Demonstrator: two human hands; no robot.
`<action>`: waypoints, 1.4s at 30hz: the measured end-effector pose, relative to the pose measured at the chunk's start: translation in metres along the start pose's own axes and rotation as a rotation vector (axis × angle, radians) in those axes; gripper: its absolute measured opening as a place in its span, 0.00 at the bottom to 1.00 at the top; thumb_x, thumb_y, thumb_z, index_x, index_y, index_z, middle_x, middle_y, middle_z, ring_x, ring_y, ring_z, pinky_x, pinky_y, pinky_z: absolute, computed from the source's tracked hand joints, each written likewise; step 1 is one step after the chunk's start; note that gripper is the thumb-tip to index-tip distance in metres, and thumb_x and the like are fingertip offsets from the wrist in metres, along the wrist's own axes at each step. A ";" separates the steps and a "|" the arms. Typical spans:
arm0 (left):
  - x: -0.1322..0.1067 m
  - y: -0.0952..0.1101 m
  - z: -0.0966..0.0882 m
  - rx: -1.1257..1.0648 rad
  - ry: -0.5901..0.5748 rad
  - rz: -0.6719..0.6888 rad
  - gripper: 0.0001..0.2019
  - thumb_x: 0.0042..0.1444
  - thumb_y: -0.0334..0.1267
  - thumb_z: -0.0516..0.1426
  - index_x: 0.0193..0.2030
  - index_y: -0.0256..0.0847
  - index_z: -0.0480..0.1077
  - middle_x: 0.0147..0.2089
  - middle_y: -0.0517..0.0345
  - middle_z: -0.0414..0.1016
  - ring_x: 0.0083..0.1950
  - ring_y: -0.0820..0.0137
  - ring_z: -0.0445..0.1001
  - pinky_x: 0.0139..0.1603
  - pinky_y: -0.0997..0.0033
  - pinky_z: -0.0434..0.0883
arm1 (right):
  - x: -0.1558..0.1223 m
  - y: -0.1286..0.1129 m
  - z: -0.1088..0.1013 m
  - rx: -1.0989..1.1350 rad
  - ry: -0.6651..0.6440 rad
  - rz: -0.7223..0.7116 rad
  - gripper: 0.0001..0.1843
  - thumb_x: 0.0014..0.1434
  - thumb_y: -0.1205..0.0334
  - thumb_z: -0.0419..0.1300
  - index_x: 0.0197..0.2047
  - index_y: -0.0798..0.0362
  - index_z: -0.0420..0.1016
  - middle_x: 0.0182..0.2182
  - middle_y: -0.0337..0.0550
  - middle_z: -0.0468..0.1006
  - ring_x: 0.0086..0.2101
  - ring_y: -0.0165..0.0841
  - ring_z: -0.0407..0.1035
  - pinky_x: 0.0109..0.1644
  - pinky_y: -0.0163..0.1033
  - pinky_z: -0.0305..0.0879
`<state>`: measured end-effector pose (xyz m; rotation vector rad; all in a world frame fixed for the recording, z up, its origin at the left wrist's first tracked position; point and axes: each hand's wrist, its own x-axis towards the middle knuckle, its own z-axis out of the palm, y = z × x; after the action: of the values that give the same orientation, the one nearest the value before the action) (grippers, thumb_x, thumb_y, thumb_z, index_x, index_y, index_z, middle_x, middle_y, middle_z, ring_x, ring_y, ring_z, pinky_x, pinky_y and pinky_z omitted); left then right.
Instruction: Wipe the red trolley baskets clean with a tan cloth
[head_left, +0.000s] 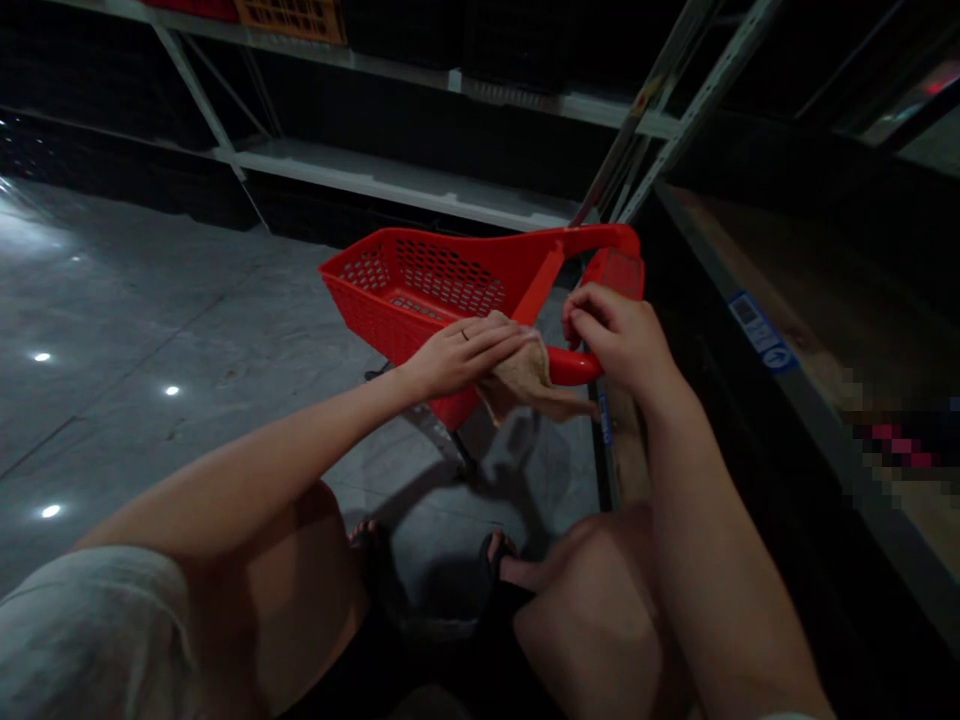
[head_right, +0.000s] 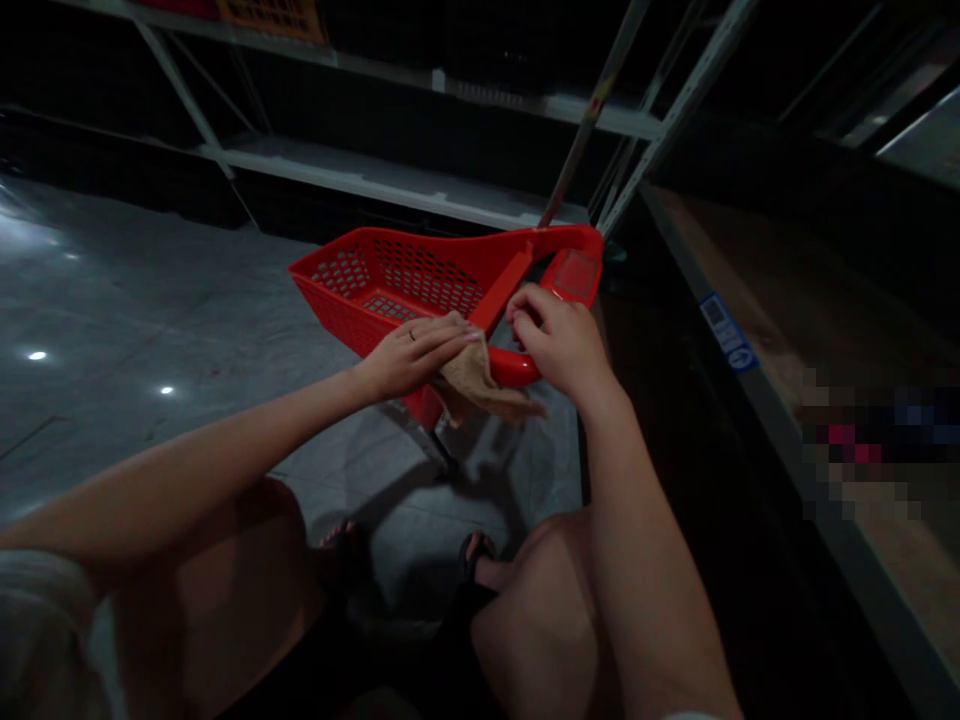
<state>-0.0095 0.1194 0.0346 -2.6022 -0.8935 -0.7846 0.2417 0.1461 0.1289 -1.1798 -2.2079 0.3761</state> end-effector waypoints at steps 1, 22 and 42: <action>-0.012 -0.012 0.000 -0.005 0.005 0.036 0.24 0.74 0.31 0.44 0.75 0.42 0.57 0.69 0.48 0.71 0.75 0.65 0.63 0.75 0.56 0.66 | -0.001 0.001 0.000 0.025 0.010 -0.004 0.09 0.62 0.62 0.54 0.37 0.49 0.76 0.27 0.39 0.80 0.29 0.36 0.74 0.36 0.41 0.66; -0.003 -0.008 -0.004 -0.183 -0.631 0.388 0.19 0.70 0.32 0.47 0.53 0.45 0.79 0.60 0.54 0.81 0.68 0.69 0.73 0.79 0.68 0.59 | -0.009 0.028 0.010 0.418 0.345 -0.116 0.21 0.67 0.40 0.50 0.37 0.43 0.75 0.28 0.42 0.77 0.32 0.41 0.76 0.36 0.48 0.72; -0.035 -0.033 0.017 -0.200 -0.546 0.041 0.15 0.62 0.27 0.55 0.48 0.47 0.80 0.58 0.54 0.81 0.71 0.66 0.70 0.79 0.57 0.59 | -0.025 -0.032 0.025 -0.578 0.012 -0.100 0.22 0.71 0.54 0.48 0.37 0.51 0.81 0.32 0.52 0.82 0.37 0.44 0.73 0.39 0.45 0.56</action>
<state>-0.0471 0.1349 0.0032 -3.0663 -0.9266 -0.1457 0.2161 0.1084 0.1165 -1.3361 -2.4311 -0.3365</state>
